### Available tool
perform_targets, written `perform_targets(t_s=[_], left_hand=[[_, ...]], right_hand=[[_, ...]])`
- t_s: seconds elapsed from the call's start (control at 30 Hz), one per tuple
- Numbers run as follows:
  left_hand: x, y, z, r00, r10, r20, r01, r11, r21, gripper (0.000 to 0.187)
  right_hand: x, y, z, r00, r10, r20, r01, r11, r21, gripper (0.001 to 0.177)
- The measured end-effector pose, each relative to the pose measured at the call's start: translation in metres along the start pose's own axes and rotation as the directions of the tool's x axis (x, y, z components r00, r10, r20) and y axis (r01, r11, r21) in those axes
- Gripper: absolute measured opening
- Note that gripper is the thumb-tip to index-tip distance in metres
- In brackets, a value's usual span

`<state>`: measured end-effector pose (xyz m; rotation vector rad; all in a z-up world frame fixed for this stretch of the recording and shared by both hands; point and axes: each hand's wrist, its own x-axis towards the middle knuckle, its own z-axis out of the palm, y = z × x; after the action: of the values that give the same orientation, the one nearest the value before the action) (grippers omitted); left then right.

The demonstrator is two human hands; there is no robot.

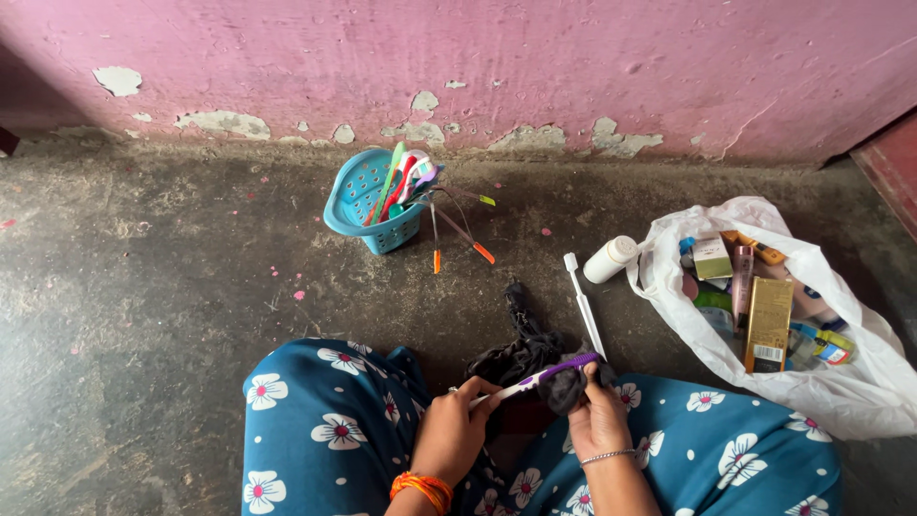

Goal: The person sits on the floor and wipes a white cylindrical container and several toothbrushes with a dark cloth. The person handles the items one at a time, wiping them thoroughly before placing them on the floor.

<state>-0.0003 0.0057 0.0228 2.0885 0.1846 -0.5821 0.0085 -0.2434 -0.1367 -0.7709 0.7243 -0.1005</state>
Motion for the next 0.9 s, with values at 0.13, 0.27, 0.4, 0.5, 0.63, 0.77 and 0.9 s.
perform_targets(t_s=[0.13,0.27,0.4,0.5,0.63,0.77,0.9], left_hand=[[-0.003,0.002,0.000,1.000,0.022,0.010,-0.022,1.000,-0.013,0.026],[-0.005,0.007,-0.002,0.999,-0.005,0.035,0.004,1.000,0.026,0.034],[0.001,0.008,-0.002,0.994,-0.062,0.089,0.061,0.998,0.008,0.035],[0.003,0.006,0.000,0.993,-0.009,0.119,-0.002,0.995,0.098,0.035],[0.005,0.006,0.001,0.996,0.008,0.085,-0.012,0.998,0.055,0.034],[0.008,0.006,0.000,0.998,-0.043,0.055,0.048,0.995,-0.088,0.035],[0.011,0.003,0.000,0.996,-0.057,0.072,0.071,0.974,-0.216,0.034]], right_hand=[[-0.004,-0.002,0.005,1.000,-0.002,0.007,0.002,0.999,0.053,0.030],[-0.028,-0.014,0.032,0.999,0.041,0.032,-0.045,0.986,0.160,0.041],[-0.040,-0.024,0.049,0.988,0.051,0.147,-0.081,0.976,0.203,0.042],[-0.036,-0.024,0.048,0.992,0.050,0.116,-0.078,0.964,0.253,0.045],[-0.031,-0.026,0.040,0.969,0.174,0.176,-0.235,0.875,0.424,0.043],[-0.025,-0.023,0.034,0.950,0.219,0.220,-0.300,0.835,0.461,0.029],[-0.017,-0.015,0.026,0.959,0.205,0.193,-0.257,0.920,0.296,0.033]])
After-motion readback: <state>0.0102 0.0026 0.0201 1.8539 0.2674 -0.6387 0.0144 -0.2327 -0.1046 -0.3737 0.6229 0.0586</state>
